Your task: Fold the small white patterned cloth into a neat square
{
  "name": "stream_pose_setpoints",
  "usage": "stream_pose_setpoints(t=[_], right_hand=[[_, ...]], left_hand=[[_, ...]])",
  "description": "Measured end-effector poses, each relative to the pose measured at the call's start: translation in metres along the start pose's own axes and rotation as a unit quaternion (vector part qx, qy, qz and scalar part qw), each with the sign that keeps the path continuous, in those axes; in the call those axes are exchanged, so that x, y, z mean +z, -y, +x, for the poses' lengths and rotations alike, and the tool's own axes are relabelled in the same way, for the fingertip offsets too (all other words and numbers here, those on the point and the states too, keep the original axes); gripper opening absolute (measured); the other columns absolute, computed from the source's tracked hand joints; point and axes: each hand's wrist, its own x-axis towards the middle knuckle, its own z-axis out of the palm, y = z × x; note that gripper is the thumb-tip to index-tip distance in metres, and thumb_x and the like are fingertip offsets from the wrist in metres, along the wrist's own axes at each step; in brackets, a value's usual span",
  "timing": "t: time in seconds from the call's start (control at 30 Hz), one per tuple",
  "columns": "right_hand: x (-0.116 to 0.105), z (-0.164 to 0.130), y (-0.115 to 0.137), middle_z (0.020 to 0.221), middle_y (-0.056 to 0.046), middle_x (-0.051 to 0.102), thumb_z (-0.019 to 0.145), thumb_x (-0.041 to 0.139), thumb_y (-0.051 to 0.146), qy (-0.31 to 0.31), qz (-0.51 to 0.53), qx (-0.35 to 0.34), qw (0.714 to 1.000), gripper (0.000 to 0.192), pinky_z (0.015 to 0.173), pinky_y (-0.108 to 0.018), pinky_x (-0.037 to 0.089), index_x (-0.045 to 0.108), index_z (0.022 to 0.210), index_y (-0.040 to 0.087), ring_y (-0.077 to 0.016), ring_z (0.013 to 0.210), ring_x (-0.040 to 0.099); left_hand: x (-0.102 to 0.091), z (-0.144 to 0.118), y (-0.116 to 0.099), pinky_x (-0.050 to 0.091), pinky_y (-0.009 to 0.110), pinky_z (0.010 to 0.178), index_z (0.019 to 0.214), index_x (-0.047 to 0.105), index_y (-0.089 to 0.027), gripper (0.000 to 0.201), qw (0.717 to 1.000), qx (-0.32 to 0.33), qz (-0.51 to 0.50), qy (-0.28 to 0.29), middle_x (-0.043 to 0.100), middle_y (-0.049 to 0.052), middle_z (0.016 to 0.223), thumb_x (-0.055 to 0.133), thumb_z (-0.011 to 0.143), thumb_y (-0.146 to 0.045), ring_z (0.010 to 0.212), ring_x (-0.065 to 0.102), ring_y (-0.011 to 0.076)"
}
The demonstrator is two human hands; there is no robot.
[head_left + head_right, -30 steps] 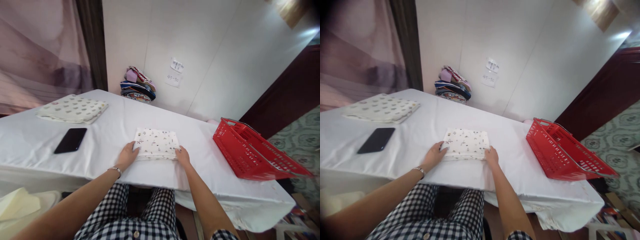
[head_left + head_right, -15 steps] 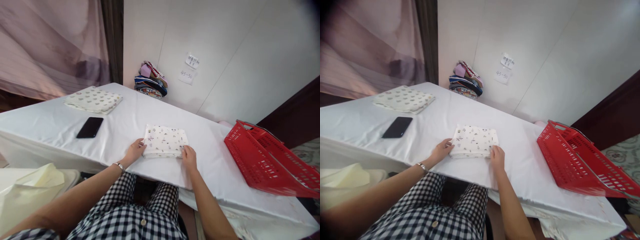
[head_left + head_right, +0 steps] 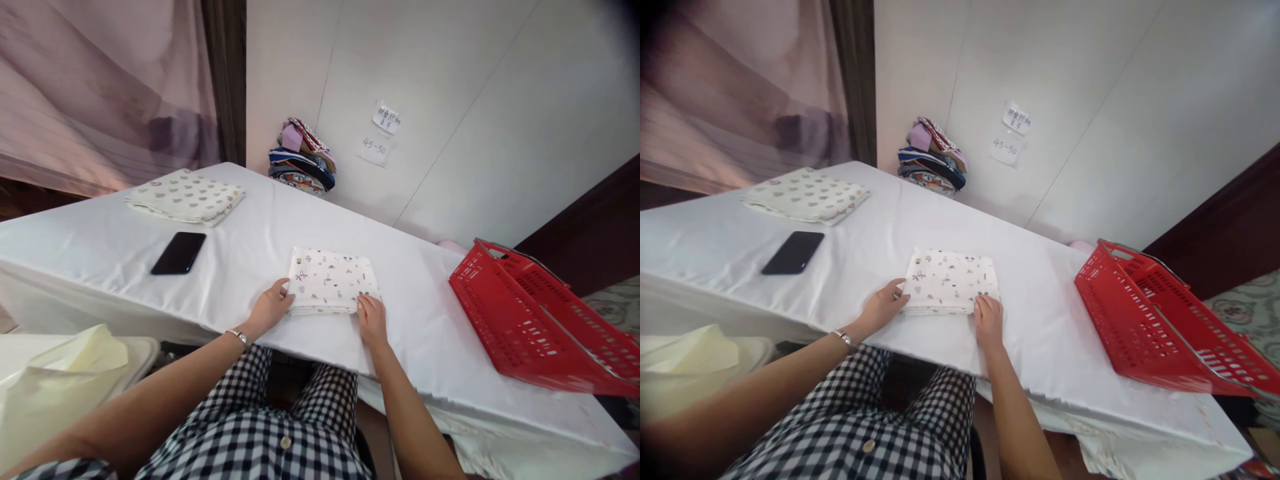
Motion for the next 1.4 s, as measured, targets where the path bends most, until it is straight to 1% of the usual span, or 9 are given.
stream_pose_setpoints(t=[0.27, 0.47, 0.53, 0.63, 0.7, 0.8, 0.93, 1.1, 1.4], right_hand=[[0.01, -0.007, -0.039, 0.12, -0.014, 0.059, 0.087, 0.036, 0.047, -0.067, 0.039, 0.234, 0.969, 0.05, 0.092, -0.038, 0.043, 0.057, 0.119, 0.015, -0.0243, 0.11, 0.054], [-0.004, 0.027, -0.058, 0.118, -0.016, 0.06, 0.08, 0.039, 0.029, 0.017, 0.005, 0.209, 0.978, 0.047, 0.097, -0.04, 0.041, 0.056, 0.119, 0.01, -0.0267, 0.11, 0.055], [-0.014, 0.044, -0.058, 0.117, -0.019, 0.059, 0.079, 0.039, 0.024, 0.005, -0.038, 0.2, 0.979, 0.046, 0.097, -0.045, 0.039, 0.057, 0.118, 0.009, -0.0294, 0.112, 0.053], [-0.02, 0.058, -0.043, 0.123, -0.02, 0.055, 0.081, 0.039, 0.024, -0.042, -0.057, 0.134, 0.988, 0.041, 0.098, -0.05, 0.035, 0.057, 0.115, 0.01, -0.0312, 0.117, 0.047], [-0.016, 0.053, -0.02, 0.123, -0.017, 0.056, 0.084, 0.04, 0.027, -0.033, -0.038, 0.078, 0.996, 0.038, 0.1, -0.046, 0.035, 0.057, 0.115, 0.013, -0.0281, 0.117, 0.047], [-0.005, 0.023, 0.027, 0.116, -0.01, 0.062, 0.088, 0.041, 0.031, 0.03, 0.008, -0.007, 0.999, 0.036, 0.103, -0.043, 0.033, 0.056, 0.118, 0.018, -0.023, 0.111, 0.053], [0.001, -0.02, 0.08, 0.121, -0.01, 0.058, 0.09, 0.042, 0.033, 0.094, 0.024, -0.078, 0.992, 0.037, 0.105, -0.046, 0.027, 0.052, 0.124, 0.021, -0.0237, 0.115, 0.049], [0.001, -0.038, 0.1, 0.124, -0.013, 0.055, 0.088, 0.046, 0.029, 0.061, -0.014, -0.108, 0.992, 0.041, 0.103, -0.05, 0.029, 0.048, 0.127, 0.016, -0.026, 0.118, 0.045], [0.013, -0.042, 0.095, 0.125, -0.012, 0.055, 0.08, 0.048, 0.014, 0.05, -0.03, -0.126, 0.99, 0.047, 0.101, -0.047, 0.036, 0.048, 0.128, 0.017, -0.025, 0.117, 0.046]], left_hand=[[-0.008, 0.015, -0.007, 0.048, 0.028, 0.071, 0.118, 0.05, -0.016, 0.044, 0.999, -0.045, -0.006, 0.018, 0.068, 0.007, 0.095, 0.053, 0.078, -0.035, 0.08, 0.065, 0.0191], [0.019, -0.016, -0.034, 0.047, 0.029, 0.052, 0.099, 0.053, -0.016, 0.029, 0.988, -0.073, -0.09, 0.098, 0.068, 0.009, 0.079, 0.055, 0.076, -0.034, 0.063, 0.064, 0.0206], [0.031, -0.034, -0.042, 0.047, 0.03, 0.047, 0.1, 0.052, -0.017, 0.034, 0.97, -0.065, -0.149, 0.182, 0.067, 0.008, 0.07, 0.057, 0.075, -0.039, 0.053, 0.062, 0.0207], [0.035, -0.045, -0.041, 0.046, 0.029, 0.044, 0.099, 0.056, -0.021, 0.032, 0.953, -0.028, -0.179, 0.243, 0.068, 0.006, 0.072, 0.06, 0.073, -0.04, 0.05, 0.062, 0.0198], [0.026, -0.037, -0.031, 0.048, 0.031, 0.049, 0.099, 0.06, -0.021, 0.028, 0.969, -0.007, -0.138, 0.206, 0.068, 0.004, 0.074, 0.055, 0.076, -0.036, 0.052, 0.062, 0.0192], [0.006, -0.01, -0.011, 0.051, 0.032, 0.072, 0.106, 0.059, -0.02, 0.03, 0.996, 0.013, -0.047, 0.071, 0.068, 0.005, 0.091, 0.051, 0.078, -0.029, 0.076, 0.065, 0.02], [-0.008, 0.025, 0.003, 0.045, 0.031, 0.089, 0.118, 0.054, -0.018, 0.038, 0.994, 0.06, 0.077, -0.043, 0.059, 0.007, 0.12, 0.049, 0.081, -0.025, 0.101, 0.059, 0.0197], [-0.001, 0.048, -0.002, 0.041, 0.032, 0.097, 0.129, 0.047, -0.018, 0.047, 0.983, 0.096, 0.154, -0.038, 0.05, 0.007, 0.133, 0.048, 0.082, -0.024, 0.122, 0.045, 0.0221], [-0.005, 0.071, -0.009, 0.046, 0.03, 0.079, 0.1, 0.065, -0.021, 0.033, 0.975, 0.098, 0.196, -0.02, 0.066, 0.005, 0.103, 0.04, 0.08, -0.017, 0.1, 0.058, 0.0216]])
